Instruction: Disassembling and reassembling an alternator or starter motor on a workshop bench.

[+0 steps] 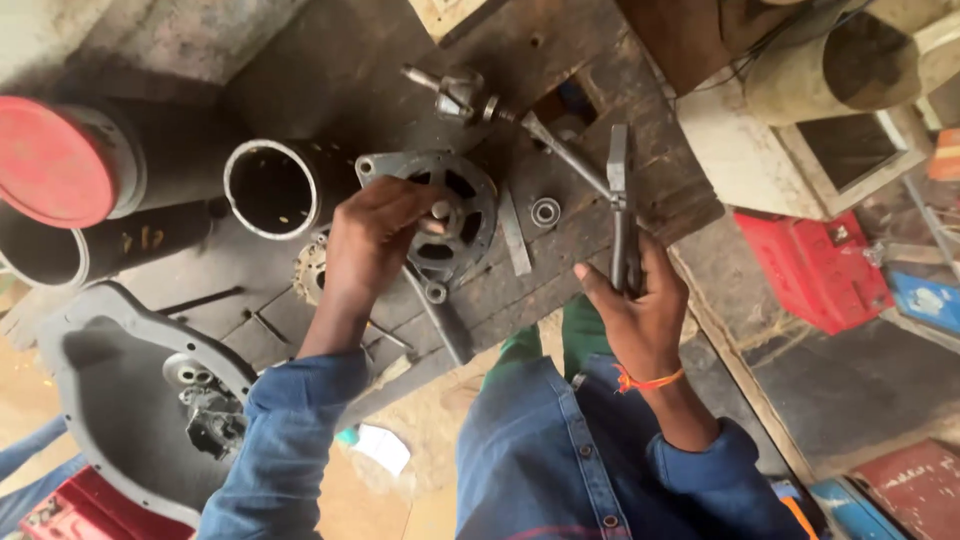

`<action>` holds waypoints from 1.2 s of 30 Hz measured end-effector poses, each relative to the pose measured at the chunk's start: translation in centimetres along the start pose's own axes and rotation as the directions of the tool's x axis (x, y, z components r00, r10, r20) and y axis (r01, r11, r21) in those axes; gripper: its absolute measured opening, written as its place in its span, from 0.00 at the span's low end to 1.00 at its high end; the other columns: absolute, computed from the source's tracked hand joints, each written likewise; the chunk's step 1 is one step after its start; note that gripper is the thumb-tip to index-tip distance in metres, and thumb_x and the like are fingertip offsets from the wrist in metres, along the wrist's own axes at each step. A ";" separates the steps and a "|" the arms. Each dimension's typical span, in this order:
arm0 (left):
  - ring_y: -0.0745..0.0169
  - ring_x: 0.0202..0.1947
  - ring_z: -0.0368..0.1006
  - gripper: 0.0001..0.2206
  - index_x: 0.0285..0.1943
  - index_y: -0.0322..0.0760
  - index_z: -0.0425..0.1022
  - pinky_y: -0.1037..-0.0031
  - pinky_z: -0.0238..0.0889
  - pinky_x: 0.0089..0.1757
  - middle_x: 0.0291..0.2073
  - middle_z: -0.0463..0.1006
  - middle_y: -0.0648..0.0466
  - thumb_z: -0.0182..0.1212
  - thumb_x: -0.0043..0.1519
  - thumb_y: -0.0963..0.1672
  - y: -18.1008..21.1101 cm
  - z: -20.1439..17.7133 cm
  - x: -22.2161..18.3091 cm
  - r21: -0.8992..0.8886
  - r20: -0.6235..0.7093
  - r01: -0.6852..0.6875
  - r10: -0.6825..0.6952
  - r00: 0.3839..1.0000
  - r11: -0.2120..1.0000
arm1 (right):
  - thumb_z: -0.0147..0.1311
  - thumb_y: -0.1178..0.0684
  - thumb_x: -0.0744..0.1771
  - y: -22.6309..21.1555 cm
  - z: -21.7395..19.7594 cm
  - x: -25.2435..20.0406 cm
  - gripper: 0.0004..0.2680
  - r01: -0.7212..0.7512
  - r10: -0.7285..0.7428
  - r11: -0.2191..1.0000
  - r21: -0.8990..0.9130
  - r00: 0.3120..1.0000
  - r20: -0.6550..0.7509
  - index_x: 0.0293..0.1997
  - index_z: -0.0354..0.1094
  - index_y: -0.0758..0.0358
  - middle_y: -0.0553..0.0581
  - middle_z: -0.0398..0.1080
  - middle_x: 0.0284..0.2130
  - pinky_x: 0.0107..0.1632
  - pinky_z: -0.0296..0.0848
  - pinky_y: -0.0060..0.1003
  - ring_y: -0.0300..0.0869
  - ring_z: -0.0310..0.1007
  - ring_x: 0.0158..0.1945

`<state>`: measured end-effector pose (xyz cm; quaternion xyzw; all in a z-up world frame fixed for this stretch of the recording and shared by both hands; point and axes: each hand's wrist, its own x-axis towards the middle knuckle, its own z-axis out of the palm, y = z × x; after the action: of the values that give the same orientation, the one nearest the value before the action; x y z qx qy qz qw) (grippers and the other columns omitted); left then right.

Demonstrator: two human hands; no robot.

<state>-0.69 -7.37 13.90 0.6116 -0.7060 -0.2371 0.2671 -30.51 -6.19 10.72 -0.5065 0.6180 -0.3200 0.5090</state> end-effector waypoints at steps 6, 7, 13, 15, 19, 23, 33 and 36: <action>0.57 0.44 0.80 0.13 0.48 0.34 0.82 0.70 0.75 0.43 0.42 0.84 0.52 0.69 0.54 0.35 -0.4 0.3 -0.6 0.002 -0.053 0.003 -0.003 0.999 1.000 | 0.68 0.56 0.63 1.9 0.1 -0.9 0.19 0.005 -0.005 1.000 -0.023 0.999 0.037 0.57 0.68 0.70 0.42 0.58 0.26 0.29 0.58 0.27 0.29 0.54 0.28; 0.57 0.44 0.80 0.13 0.48 0.34 0.82 0.70 0.75 0.43 0.42 0.84 0.52 0.69 0.54 0.35 -0.4 0.4 -0.6 0.003 -0.053 0.004 -0.004 0.999 1.000 | 0.68 0.56 0.63 2.1 0.1 -1.1 0.19 0.005 -0.004 1.000 -0.022 0.999 0.039 0.57 0.68 0.70 0.42 0.58 0.26 0.29 0.58 0.27 0.29 0.54 0.28; 0.58 0.47 0.80 0.12 0.47 0.38 0.84 0.70 0.76 0.46 0.43 0.84 0.54 0.67 0.58 0.34 0.0 0.6 0.2 0.190 -0.016 -0.120 0.125 0.992 0.974 | 0.68 0.54 0.63 3.9 0.2 -2.4 0.19 -0.002 0.007 0.999 -0.052 0.994 0.105 0.58 0.68 0.68 0.42 0.61 0.23 0.26 0.58 0.26 0.28 0.58 0.24; 0.57 0.47 0.80 0.12 0.47 0.36 0.83 0.70 0.76 0.44 0.43 0.84 0.53 0.67 0.57 0.34 0.1 0.7 0.7 0.197 0.034 -0.155 0.152 0.988 0.968 | 0.68 0.54 0.63 3.8 0.3 -2.8 0.20 0.041 -0.031 0.997 -0.068 0.989 0.144 0.58 0.68 0.68 0.43 0.60 0.23 0.25 0.57 0.26 0.29 0.57 0.23; 0.56 0.46 0.80 0.13 0.47 0.37 0.84 0.69 0.75 0.42 0.43 0.85 0.53 0.67 0.57 0.33 0.9 0.3 1.5 0.224 0.067 -0.148 0.136 0.988 0.963 | 0.68 0.54 0.63 4.0 0.8 -3.8 0.20 0.050 -0.039 0.997 -0.063 0.985 0.169 0.58 0.68 0.68 0.44 0.60 0.23 0.26 0.56 0.27 0.29 0.56 0.24; 0.55 0.46 0.79 0.15 0.47 0.37 0.84 0.67 0.76 0.41 0.44 0.84 0.53 0.67 0.53 0.33 0.5 0.1 1.9 0.218 0.120 -0.178 0.155 0.981 0.960 | 0.69 0.55 0.63 4.1 1.3 -4.2 0.19 0.066 -0.057 0.997 -0.044 0.982 0.181 0.57 0.68 0.66 0.44 0.61 0.24 0.25 0.58 0.26 0.29 0.58 0.24; 0.64 0.45 0.80 0.16 0.48 0.41 0.85 0.72 0.77 0.41 0.43 0.85 0.57 0.66 0.56 0.32 0.8 0.3 2.5 0.313 0.216 -0.233 0.170 0.961 0.921 | 0.68 0.54 0.63 4.4 1.6 -4.3 0.19 0.093 -0.079 0.994 -0.062 0.977 0.199 0.57 0.67 0.67 0.47 0.63 0.27 0.25 0.60 0.27 0.29 0.61 0.25; 0.63 0.45 0.80 0.14 0.48 0.40 0.84 0.71 0.76 0.43 0.43 0.85 0.57 0.68 0.57 0.33 1.1 0.0 2.9 0.295 0.217 -0.254 0.194 0.957 0.921 | 0.68 0.54 0.63 3.1 1.6 -4.0 0.19 0.120 -0.113 0.992 -0.023 0.973 0.203 0.57 0.67 0.67 0.47 0.63 0.28 0.25 0.61 0.26 0.29 0.61 0.27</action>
<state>-1.83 -10.09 14.93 0.5372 -0.8220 -0.1428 0.1239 -30.01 -1.31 8.65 -0.5805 0.5381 -0.2857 0.5402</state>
